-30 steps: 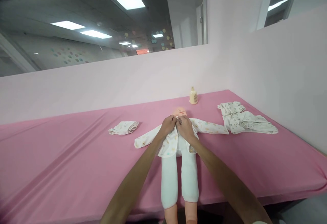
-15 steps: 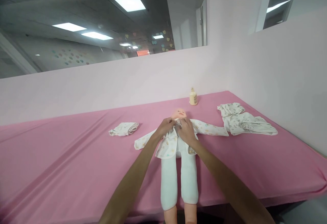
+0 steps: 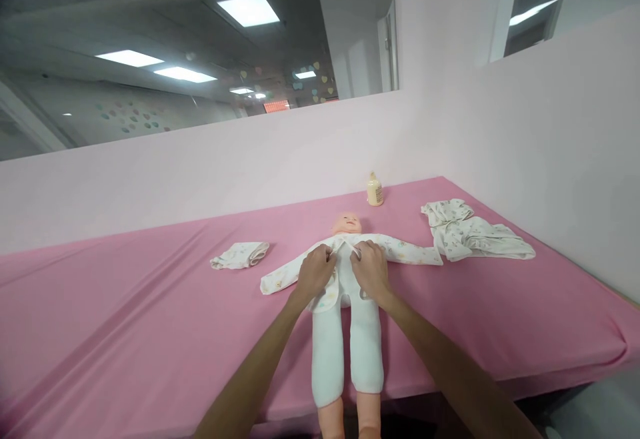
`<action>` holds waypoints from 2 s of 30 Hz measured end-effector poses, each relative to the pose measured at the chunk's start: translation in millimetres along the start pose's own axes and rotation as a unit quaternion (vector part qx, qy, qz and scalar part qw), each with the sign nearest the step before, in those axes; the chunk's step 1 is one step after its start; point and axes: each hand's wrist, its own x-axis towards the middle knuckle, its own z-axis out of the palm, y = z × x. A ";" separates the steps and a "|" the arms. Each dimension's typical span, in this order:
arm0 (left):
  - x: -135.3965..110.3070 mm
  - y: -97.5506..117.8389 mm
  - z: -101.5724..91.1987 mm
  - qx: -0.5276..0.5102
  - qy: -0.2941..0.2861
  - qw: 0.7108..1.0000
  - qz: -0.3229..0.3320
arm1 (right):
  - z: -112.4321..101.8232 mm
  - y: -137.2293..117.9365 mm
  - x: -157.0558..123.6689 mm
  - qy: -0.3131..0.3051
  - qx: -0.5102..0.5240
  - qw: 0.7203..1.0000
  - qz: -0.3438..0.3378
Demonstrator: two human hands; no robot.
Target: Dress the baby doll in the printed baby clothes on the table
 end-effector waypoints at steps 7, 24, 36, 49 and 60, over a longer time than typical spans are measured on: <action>-4.0 0.6 14.0 -0.067 0.097 0.993 0.032 | -4.4 -10.2 -2.4 -0.031 0.139 0.990 0.002; -4.6 2.7 14.2 -0.073 0.086 0.988 0.109 | -7.2 -7.6 3.1 -0.033 0.261 0.960 0.101; -5.3 3.9 13.0 -0.094 0.099 0.985 0.110 | -9.1 -10.5 2.0 -0.034 0.262 0.958 0.113; -7.0 3.5 15.9 -0.095 0.109 0.984 0.105 | -7.9 -12.4 0.0 -0.020 0.270 0.956 0.114; -10.3 5.0 20.3 0.026 0.097 0.989 0.106 | -3.2 -21.8 -7.6 -0.016 0.200 0.978 0.052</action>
